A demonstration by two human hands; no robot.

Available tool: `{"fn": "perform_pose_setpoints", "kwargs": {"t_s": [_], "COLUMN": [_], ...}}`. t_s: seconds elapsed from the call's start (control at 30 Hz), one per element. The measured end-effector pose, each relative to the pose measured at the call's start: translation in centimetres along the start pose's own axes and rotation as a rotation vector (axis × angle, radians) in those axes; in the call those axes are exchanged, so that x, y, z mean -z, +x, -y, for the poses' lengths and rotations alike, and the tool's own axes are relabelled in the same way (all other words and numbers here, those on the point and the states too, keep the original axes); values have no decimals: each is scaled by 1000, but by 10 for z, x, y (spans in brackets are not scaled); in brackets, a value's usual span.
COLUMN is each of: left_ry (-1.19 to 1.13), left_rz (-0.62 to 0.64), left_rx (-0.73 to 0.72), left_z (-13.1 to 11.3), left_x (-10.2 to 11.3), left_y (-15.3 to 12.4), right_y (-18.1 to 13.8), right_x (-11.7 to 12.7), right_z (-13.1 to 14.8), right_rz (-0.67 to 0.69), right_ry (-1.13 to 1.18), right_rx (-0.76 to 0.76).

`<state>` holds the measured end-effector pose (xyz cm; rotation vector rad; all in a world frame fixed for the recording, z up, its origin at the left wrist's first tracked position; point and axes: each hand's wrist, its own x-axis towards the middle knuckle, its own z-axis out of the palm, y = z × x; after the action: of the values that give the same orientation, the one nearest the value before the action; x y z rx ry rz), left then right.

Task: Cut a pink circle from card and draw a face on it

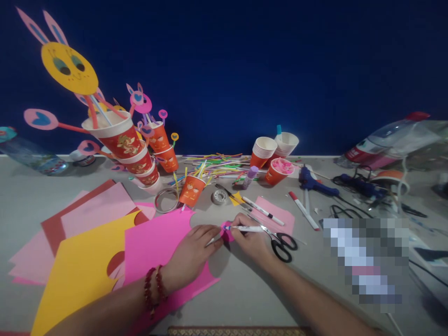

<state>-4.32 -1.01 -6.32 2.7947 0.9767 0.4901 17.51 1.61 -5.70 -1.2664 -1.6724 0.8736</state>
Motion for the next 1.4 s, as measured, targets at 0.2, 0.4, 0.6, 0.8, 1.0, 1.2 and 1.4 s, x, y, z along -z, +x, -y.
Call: {"fn": "perform_pose_setpoints", "kwargs": {"t_s": [0.2,0.4,0.6,0.8,1.0,1.2,1.4], "left_ry": [-6,-11,-9,-17,-4,-8,-8], "left_rz": [10,9,-5,-7,5,-5,-2], "left_rx": [2,2,1,4,6,6,2], "left_z": [0,0,0,-1,-1,0,0], "left_x": [0,0,0,2,1,0,0], "left_y": [0,0,0,1,1,0,1], "right_y": [0,0,1,1,0,0,0], "right_x": [0,-1,0,0,0,0,0], "right_z": [0,-1,2,3,2,2,2], "right_rz": [11,7,14,13,32,22,9], "right_ry": [-15,-12,-10,-21,-11,-9,-9], "right_rx": [-8,9,12,0,2,5,16]}}
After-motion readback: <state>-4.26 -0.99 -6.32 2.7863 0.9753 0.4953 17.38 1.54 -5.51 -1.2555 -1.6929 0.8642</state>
